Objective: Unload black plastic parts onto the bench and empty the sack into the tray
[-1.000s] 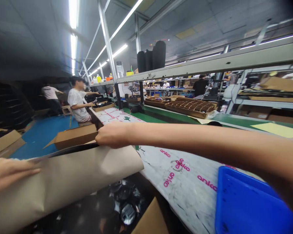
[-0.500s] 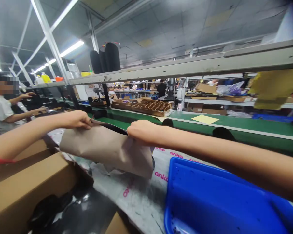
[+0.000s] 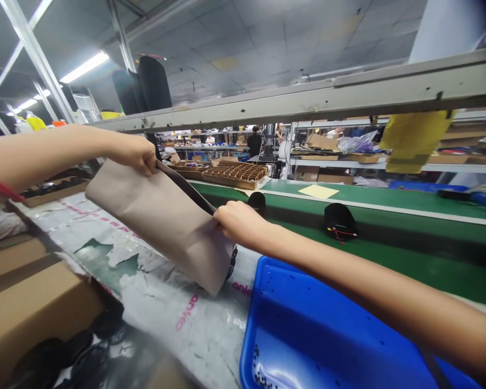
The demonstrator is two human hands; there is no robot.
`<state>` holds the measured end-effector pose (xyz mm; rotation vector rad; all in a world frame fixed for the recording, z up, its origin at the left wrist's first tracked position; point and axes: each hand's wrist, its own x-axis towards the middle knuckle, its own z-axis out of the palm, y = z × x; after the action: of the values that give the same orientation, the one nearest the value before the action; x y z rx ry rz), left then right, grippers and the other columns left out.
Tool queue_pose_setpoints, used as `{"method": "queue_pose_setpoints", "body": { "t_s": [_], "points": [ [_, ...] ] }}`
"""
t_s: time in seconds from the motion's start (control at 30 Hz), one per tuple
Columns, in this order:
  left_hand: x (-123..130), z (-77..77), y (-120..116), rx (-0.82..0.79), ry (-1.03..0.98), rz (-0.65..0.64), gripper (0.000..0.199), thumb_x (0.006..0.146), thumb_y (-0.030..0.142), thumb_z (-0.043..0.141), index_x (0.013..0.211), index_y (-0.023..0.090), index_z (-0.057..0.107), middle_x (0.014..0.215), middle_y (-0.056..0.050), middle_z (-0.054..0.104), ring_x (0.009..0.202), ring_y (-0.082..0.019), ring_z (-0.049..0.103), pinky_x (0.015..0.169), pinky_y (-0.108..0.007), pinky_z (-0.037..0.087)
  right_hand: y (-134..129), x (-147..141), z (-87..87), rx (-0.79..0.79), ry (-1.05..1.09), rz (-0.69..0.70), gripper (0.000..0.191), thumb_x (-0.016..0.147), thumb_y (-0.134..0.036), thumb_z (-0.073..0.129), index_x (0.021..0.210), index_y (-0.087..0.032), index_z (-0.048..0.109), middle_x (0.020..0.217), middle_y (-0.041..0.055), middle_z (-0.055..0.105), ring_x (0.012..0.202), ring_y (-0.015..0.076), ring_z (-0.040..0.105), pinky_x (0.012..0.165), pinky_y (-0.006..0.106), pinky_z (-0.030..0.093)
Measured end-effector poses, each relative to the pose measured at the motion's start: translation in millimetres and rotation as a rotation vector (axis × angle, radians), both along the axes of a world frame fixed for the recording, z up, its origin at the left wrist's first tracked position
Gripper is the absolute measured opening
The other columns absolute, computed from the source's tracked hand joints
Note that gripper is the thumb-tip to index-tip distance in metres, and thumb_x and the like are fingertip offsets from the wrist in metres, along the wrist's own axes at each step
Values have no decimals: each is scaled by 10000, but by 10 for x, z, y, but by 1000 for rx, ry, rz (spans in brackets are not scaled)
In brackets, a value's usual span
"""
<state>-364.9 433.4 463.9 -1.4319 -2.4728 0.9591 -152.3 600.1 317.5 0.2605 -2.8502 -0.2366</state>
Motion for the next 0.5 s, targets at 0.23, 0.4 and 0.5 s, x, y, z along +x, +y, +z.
{"method": "queue_pose_setpoints", "body": {
  "t_s": [0.23, 0.4, 0.5],
  "points": [
    [43, 68, 75, -58, 34, 22, 73, 864, 156, 631, 811, 124, 669, 714, 36, 676, 682, -130, 643, 725, -300, 520, 13, -1, -120, -25, 16, -10, 89, 949, -196, 620, 918, -117, 648, 908, 29, 668, 834, 176, 663, 745, 343, 574],
    [256, 227, 268, -49, 116, 41, 58, 846, 112, 642, 792, 123, 659, 686, 45, 653, 654, -117, 619, 712, -284, 500, 23, -8, -224, -79, 8, -53, 94, 953, -200, 617, 922, -118, 650, 913, 29, 672, 845, 178, 664, 769, 357, 570],
    [380, 262, 383, -47, 162, 31, 61, 844, 129, 651, 784, 119, 654, 663, 52, 623, 625, -109, 588, 672, -265, 481, 14, -24, -333, -127, -8, -65, 116, 951, -218, 624, 900, -117, 651, 909, 30, 674, 852, 181, 664, 788, 368, 565]
  ]
}}
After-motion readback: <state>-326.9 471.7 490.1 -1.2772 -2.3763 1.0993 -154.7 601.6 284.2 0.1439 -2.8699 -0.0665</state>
